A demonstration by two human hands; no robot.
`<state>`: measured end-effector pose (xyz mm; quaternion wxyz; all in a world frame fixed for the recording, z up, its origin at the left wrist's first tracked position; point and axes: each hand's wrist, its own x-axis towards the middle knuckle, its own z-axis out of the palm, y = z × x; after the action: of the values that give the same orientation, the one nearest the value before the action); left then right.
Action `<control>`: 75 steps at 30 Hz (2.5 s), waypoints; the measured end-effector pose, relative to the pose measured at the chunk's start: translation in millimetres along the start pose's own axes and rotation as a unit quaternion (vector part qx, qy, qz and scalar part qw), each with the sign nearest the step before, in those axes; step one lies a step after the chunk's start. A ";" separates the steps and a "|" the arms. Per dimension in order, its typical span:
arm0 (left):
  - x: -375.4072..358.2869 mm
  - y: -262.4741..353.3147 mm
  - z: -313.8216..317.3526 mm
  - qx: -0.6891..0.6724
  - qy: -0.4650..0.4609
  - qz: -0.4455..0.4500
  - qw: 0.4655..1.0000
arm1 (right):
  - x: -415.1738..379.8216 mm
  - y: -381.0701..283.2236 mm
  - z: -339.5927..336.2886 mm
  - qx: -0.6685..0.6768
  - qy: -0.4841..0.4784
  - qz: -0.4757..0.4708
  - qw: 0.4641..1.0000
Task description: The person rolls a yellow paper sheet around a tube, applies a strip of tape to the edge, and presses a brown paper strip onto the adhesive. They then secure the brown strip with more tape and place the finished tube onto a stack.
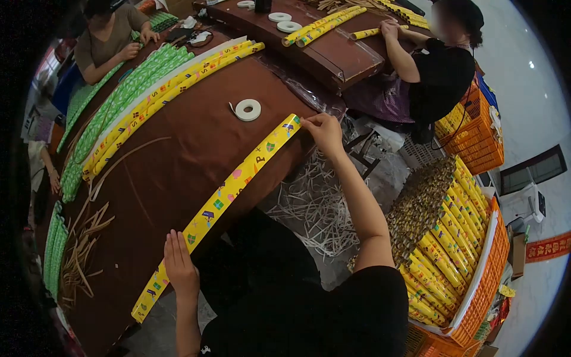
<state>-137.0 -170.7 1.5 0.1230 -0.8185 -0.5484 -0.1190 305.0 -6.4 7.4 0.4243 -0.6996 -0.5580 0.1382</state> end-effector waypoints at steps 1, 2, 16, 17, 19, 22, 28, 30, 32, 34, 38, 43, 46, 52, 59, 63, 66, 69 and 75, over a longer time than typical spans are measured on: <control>-0.2 0.0 0.2 0.003 0.000 0.000 1.000 | 0.9 -4.8 -2.1 0.000 -0.003 0.000 1.000; -0.3 0.0 0.4 0.006 0.001 0.000 1.000 | 1.7 -12.2 -4.9 0.028 -0.020 0.072 0.997; 10.1 -17.3 -11.4 -0.105 -0.066 -0.007 0.992 | 84.3 0.3 -36.3 0.120 -0.325 0.325 0.880; 12.1 -19.1 -13.6 -0.135 -0.080 -0.013 0.988 | 88.0 4.1 -39.3 0.158 -0.355 0.323 0.863; 14.7 -22.5 -16.1 -0.150 -0.090 -0.021 0.984 | 88.4 12.5 -35.3 0.150 -0.345 0.327 0.867; 14.5 -24.7 -15.8 -0.158 -0.102 -0.021 0.982 | 80.6 13.7 -33.6 0.116 -0.356 0.345 0.861; 14.0 -24.2 -10.3 -0.132 -0.099 -0.009 0.986 | 31.9 -2.4 -39.6 0.179 -0.213 0.319 0.906; 14.9 -24.5 -11.0 -0.111 -0.097 -0.003 0.989 | 22.6 -6.8 -33.8 0.177 -0.198 0.317 0.911; 14.2 -26.0 -11.0 -0.111 -0.101 -0.001 0.989 | 19.0 -5.1 -31.2 0.177 -0.184 0.313 0.915; 14.7 -27.1 -10.4 -0.110 -0.103 0.001 0.989 | 17.2 5.0 -25.8 0.157 -0.174 0.263 0.936; 16.0 -30.0 -10.7 -0.105 -0.110 0.011 0.988 | 11.7 20.1 -17.5 0.169 -0.153 0.225 0.947; 15.8 -33.4 -9.9 -0.094 -0.103 0.029 0.990 | 9.4 21.2 -11.7 0.159 -0.125 0.203 0.958; 13.9 -35.1 -6.7 -0.096 -0.075 0.030 0.992 | 12.2 23.7 -9.1 0.159 -0.125 0.217 0.955; 16.8 -35.2 -12.7 -0.131 -0.072 0.019 0.989 | 14.3 22.3 -11.0 0.158 -0.150 0.210 0.953; 17.1 -36.5 3.8 -0.150 -0.055 -0.047 0.986 | 16.8 20.0 -11.2 0.117 -0.146 0.214 0.959; 20.3 -34.6 4.4 -0.127 -0.051 -0.062 0.989 | 16.3 21.7 -7.3 0.147 -0.130 0.200 0.960; 20.3 -34.8 2.7 -0.112 -0.043 -0.039 0.992 | 18.2 25.1 -9.7 0.155 -0.143 0.211 0.955; 20.1 -35.0 2.7 -0.108 -0.040 -0.032 0.993 | 15.8 21.0 -9.7 0.166 -0.131 0.198 0.957; 19.1 -34.5 4.8 -0.095 -0.030 -0.029 0.995 | 18.1 22.0 -19.1 0.128 -0.144 0.175 0.966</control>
<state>-161.7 -139.8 5.7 0.0250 -0.8133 -0.5616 -0.1498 338.5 1.0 7.4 0.3950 -0.6988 -0.4599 0.3797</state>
